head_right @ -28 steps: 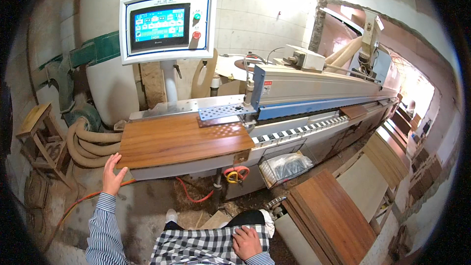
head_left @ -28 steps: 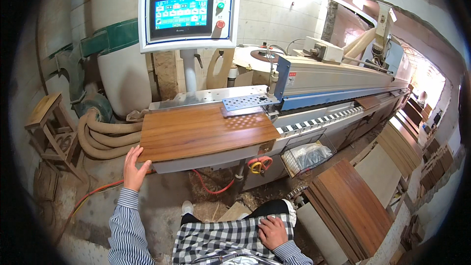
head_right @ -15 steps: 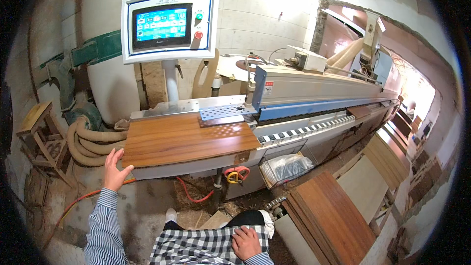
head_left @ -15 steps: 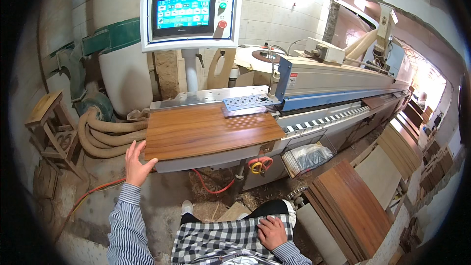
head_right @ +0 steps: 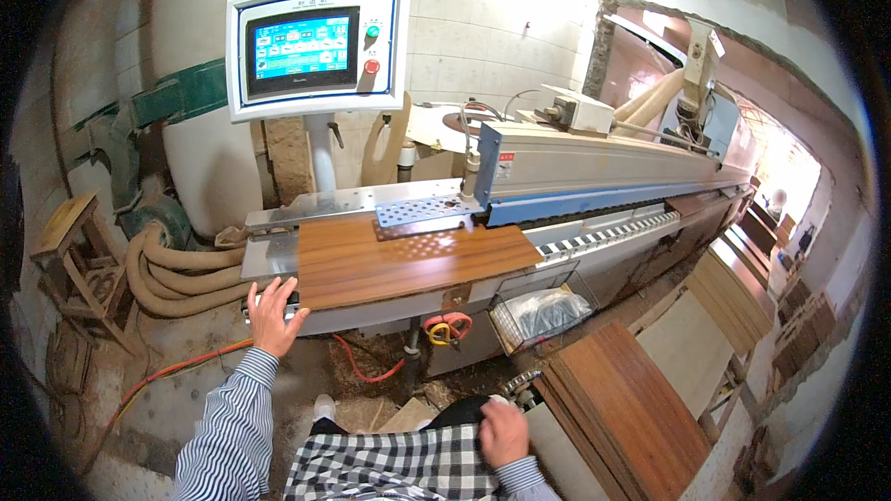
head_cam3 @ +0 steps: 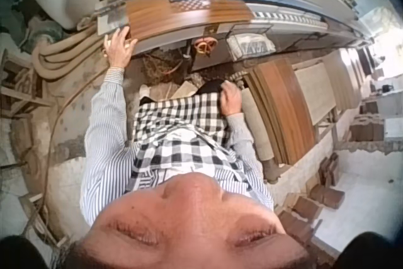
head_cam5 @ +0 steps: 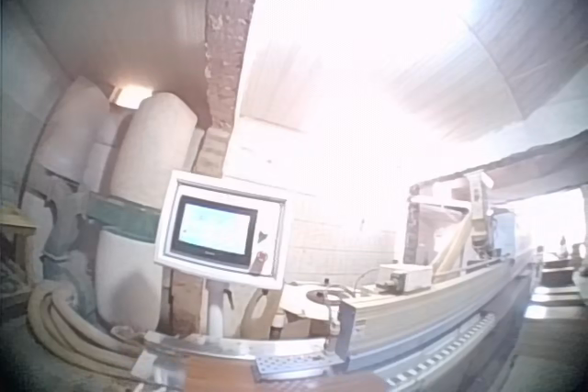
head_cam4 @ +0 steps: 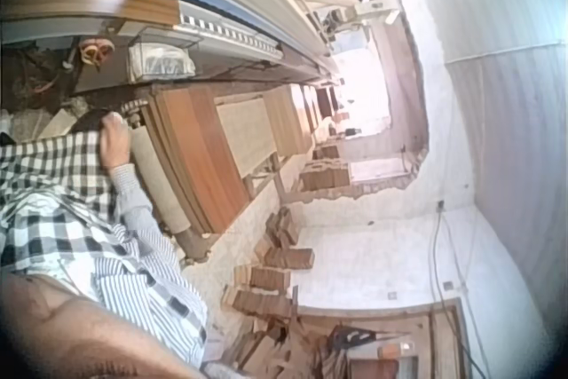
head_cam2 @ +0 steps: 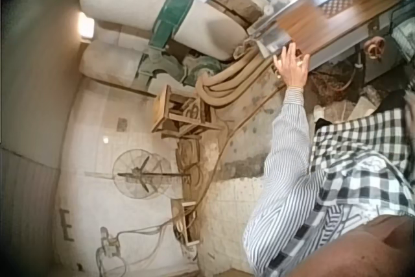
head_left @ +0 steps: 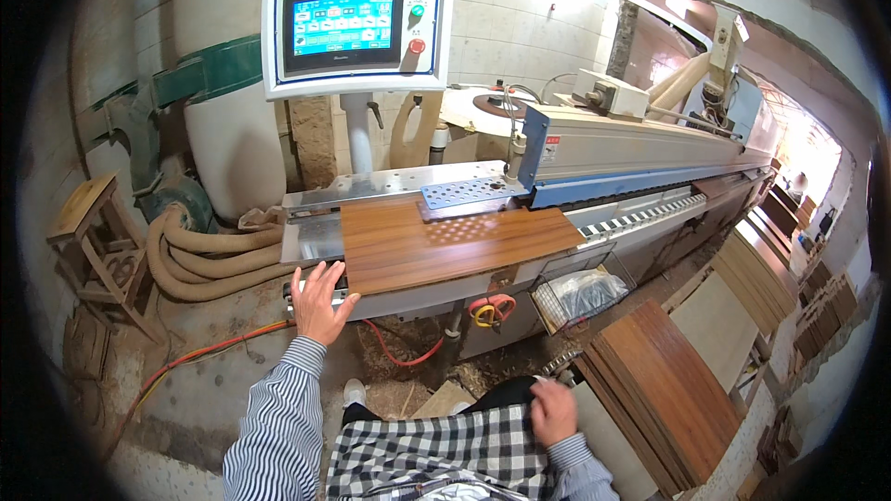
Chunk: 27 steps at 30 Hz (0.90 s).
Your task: The person repeatedly places rectangular wooden boards onto a CNC machine's conveyor belt and guides them through the machine. The person handles each board one at a time, positioning it on the belt and allowing the machine to process it before retrieving the next board.
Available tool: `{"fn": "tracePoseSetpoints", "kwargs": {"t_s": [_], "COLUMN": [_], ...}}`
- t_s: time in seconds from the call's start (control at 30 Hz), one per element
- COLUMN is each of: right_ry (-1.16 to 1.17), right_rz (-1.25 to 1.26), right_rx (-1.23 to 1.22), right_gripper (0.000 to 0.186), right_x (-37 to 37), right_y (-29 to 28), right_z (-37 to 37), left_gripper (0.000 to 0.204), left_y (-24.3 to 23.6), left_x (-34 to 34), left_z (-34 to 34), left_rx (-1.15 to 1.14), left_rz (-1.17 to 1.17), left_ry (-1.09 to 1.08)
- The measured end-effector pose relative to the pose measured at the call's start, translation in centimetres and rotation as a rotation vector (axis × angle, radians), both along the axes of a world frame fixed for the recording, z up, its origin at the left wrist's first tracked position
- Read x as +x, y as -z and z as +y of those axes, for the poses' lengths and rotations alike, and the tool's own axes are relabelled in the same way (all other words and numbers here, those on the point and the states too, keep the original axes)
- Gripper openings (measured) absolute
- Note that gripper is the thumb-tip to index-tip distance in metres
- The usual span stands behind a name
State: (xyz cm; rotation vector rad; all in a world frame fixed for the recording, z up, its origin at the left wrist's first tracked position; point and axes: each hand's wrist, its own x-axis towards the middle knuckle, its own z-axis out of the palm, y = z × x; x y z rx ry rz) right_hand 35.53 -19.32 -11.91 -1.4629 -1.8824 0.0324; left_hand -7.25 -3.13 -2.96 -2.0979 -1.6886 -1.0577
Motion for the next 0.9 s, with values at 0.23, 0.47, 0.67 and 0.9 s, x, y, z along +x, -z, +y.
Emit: {"fn": "tracePoseSetpoints", "kwargs": {"t_s": [0.23, 0.47, 0.67, 0.9], "right_ry": [0.468, 0.389, 0.32, 0.554], "right_rz": [-0.588, -0.552, -0.436, 0.532], "right_rx": [-0.079, -0.079, 0.04, -0.112], "right_gripper": [0.055, 0.044, 0.048, 0.031], "right_x": [10.8, 14.6, 8.8, 8.2], "right_y": [-4.8, -1.7, -3.8, 0.9], "right_z": [7.7, 7.4, 0.3, -7.5], "left_gripper": [0.045, 0.041, 0.038, 0.036], "left_y": [0.6, 0.8, 0.6, 0.8], "left_x": [0.0, 0.3, 0.1, 0.4], "left_z": [0.4, 0.6, 0.2, 0.3], "left_rx": [0.094, 0.11, 0.119, 0.122], "left_rz": [0.01, -0.009, -0.026, -0.055], "left_ry": [0.01, 0.001, 0.0, -0.013]}}
